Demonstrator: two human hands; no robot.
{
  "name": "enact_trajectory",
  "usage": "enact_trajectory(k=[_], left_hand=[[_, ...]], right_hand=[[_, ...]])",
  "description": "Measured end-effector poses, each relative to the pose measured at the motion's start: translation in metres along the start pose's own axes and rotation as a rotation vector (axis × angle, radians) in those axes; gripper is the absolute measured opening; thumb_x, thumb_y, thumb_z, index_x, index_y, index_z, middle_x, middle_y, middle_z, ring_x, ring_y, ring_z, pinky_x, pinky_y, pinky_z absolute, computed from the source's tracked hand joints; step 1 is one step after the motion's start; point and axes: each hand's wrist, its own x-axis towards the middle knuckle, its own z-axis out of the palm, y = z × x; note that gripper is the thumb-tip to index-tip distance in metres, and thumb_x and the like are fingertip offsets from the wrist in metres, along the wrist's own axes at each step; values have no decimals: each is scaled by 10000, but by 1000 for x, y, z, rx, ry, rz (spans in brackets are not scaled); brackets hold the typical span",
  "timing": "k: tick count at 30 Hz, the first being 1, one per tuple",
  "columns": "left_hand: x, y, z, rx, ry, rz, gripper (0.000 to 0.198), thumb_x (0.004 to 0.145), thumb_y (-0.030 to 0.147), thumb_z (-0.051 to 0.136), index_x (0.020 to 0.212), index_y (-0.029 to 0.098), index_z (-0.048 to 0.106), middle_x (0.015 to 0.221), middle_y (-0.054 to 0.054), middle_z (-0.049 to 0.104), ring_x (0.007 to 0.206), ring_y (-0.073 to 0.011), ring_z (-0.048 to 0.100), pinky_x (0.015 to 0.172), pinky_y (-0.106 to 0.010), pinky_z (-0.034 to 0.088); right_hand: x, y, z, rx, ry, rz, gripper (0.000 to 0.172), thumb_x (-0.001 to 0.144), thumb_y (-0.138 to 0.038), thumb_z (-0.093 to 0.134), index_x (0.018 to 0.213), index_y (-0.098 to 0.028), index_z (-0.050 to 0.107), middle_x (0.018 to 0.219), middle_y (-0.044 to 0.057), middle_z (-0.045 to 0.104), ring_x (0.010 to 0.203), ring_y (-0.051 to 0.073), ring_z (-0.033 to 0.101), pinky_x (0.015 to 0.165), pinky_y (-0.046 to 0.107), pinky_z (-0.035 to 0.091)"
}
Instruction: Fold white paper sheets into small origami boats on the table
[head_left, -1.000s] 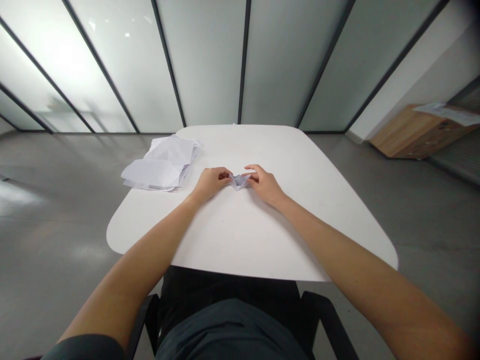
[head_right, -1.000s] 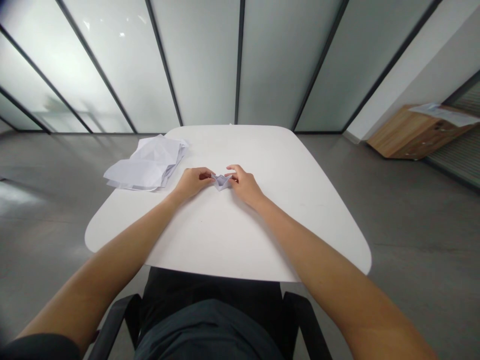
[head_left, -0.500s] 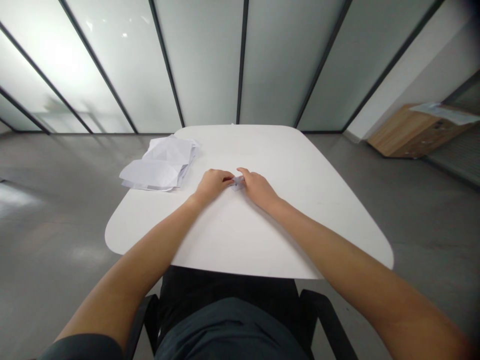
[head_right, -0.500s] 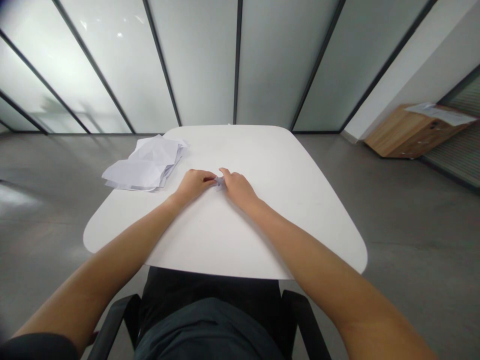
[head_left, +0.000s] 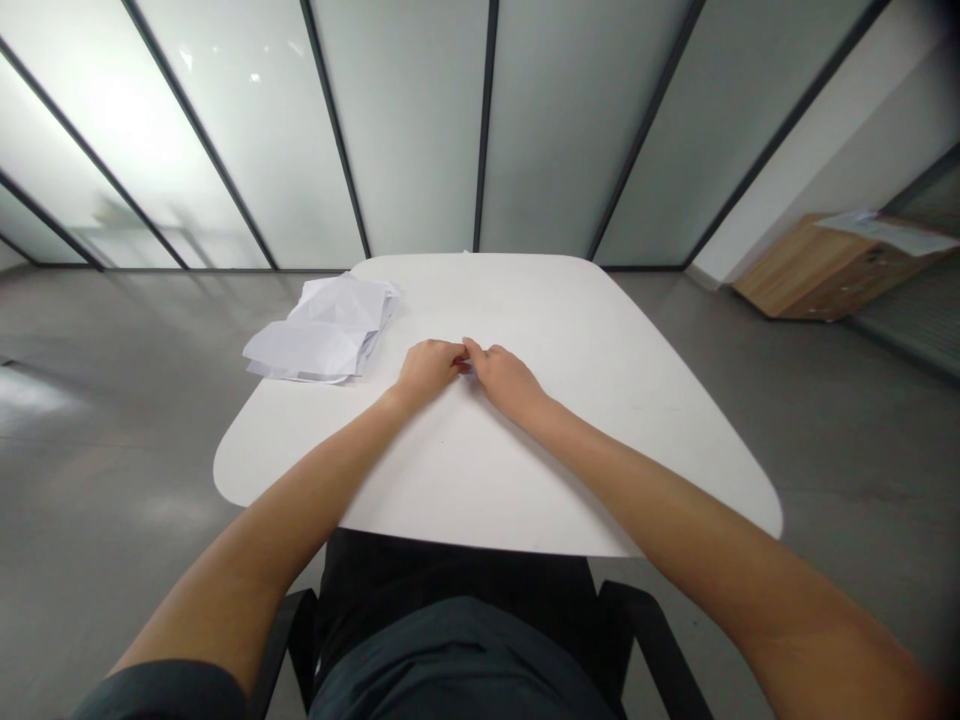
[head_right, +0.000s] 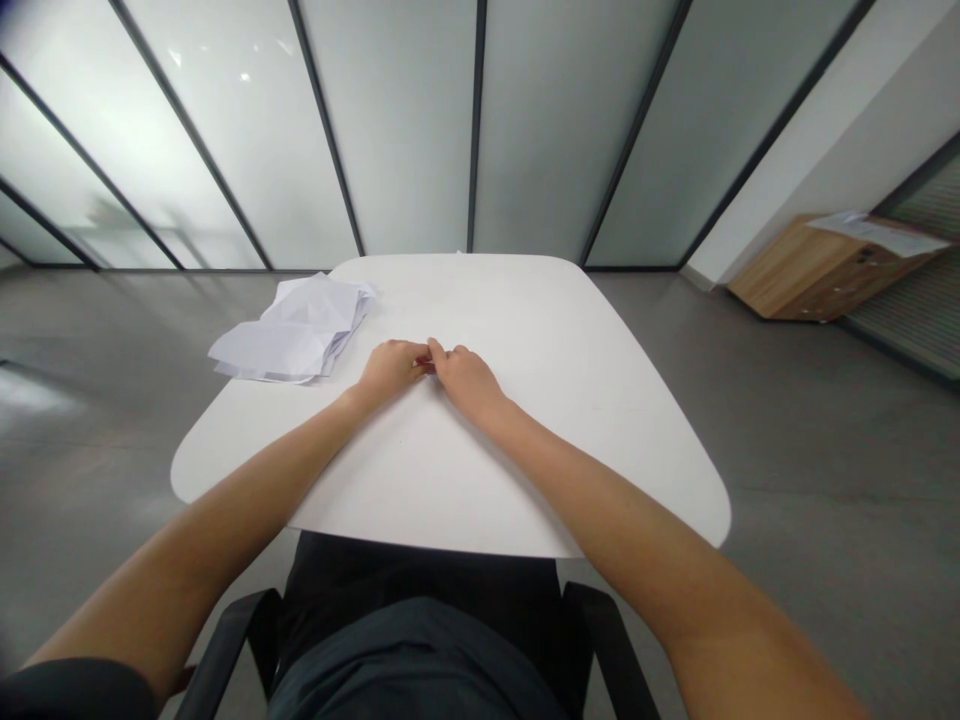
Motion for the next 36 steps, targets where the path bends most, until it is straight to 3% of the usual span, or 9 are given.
enact_trajectory(k=[6,12,17,21,27,32,36], left_hand=[[0,-5,8,-169,0,-7,177,944,313,698,1108,256,726,1062,-50,809,983,-267,746,864,-355,534],[-2,-12,19,-378,161,24,286,950,304,702,1181,247,545,1044,-46,758,961,-216,734,866,-326,539],[0,-12,21,-585,226,42,311,946,342,702,1161,247,498,1028,-18,720,839,-150,717,769,-259,537],[-1,-5,16,-640,250,-6,241,923,307,701,1076,231,530,968,1,716,776,-124,692,723,-231,516],[-3,1,9,-673,170,-56,73,897,229,662,940,197,611,881,7,729,744,-117,673,740,-234,517],[-2,-1,12,-735,197,-77,181,878,317,727,976,193,639,904,-7,737,762,-126,673,738,-241,519],[-1,0,13,-930,203,-90,266,914,403,706,1038,177,639,872,-28,728,745,-131,668,695,-237,511]], right_hand=[[-1,12,14,159,105,87,621,977,-48,451,1584,-178,472,1083,154,747,990,286,694,892,378,506],[4,23,18,448,262,136,540,964,-122,523,1499,-189,486,1010,84,760,931,249,696,898,369,506],[5,25,14,571,360,111,481,952,-168,527,1429,-234,518,1069,88,735,980,253,682,923,386,503],[2,21,12,651,331,82,490,946,-183,518,1436,-201,505,1012,81,720,895,237,661,889,389,505],[-1,17,10,699,272,130,492,938,-175,529,1428,-208,513,973,59,719,856,224,651,887,404,521],[2,19,13,792,254,172,478,928,-184,572,1402,-235,535,941,39,713,836,217,673,891,423,564],[6,18,20,1047,270,214,414,940,-275,618,1347,-248,545,952,28,696,818,205,698,826,418,616]])
